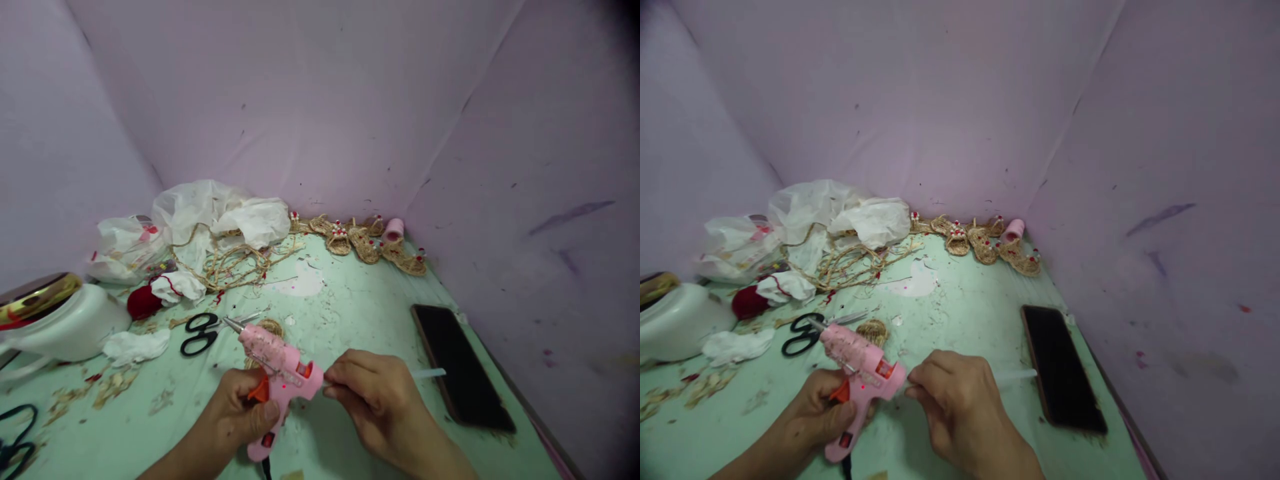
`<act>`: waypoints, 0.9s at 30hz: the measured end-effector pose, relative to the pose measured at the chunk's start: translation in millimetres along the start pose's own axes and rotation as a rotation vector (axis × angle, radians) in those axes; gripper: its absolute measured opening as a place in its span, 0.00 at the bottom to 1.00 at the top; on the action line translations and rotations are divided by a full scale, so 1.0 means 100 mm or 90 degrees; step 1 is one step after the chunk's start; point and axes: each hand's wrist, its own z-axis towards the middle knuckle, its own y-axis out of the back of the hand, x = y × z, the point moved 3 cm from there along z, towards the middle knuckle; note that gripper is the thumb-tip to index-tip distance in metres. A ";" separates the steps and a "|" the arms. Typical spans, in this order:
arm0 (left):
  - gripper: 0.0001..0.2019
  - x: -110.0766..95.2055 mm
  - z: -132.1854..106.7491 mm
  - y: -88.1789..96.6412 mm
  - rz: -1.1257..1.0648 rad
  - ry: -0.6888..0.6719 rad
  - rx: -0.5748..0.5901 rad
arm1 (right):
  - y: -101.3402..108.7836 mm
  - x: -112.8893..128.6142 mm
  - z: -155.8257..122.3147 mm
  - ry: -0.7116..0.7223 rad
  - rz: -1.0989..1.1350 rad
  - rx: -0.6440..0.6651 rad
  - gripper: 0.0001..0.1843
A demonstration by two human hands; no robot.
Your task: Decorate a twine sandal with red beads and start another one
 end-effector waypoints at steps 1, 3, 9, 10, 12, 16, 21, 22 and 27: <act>0.21 0.00 0.00 0.00 -0.001 0.000 0.003 | 0.00 0.00 0.01 -0.001 -0.004 0.018 0.08; 0.21 0.01 -0.01 -0.01 -0.003 -0.001 0.012 | 0.00 0.00 0.02 -0.005 -0.007 0.055 0.09; 0.21 -0.03 0.00 -0.05 0.007 -0.010 0.024 | 0.01 0.01 0.02 -0.040 -0.008 0.130 0.11; 0.21 -0.04 0.00 -0.05 0.011 -0.010 0.023 | 0.00 0.01 0.02 -0.049 -0.004 0.140 0.10; 0.21 -0.04 0.00 -0.06 0.017 -0.013 0.020 | -0.01 0.00 0.01 -0.066 0.002 0.153 0.09; 0.22 -0.04 -0.01 -0.07 0.028 -0.025 0.017 | -0.02 -0.01 0.03 -0.075 -0.003 0.149 0.10; 0.18 -0.06 0.00 -0.06 -0.091 0.006 -0.060 | 0.06 0.14 0.00 -0.036 -0.085 -0.086 0.06; 0.17 -0.08 0.01 -0.05 -0.137 0.009 -0.090 | 0.08 0.19 -0.04 -0.006 -0.094 -0.173 0.05; 0.16 -0.22 0.00 -0.11 -0.303 -0.002 -0.106 | -0.15 0.33 -0.08 -0.037 0.123 -0.195 0.04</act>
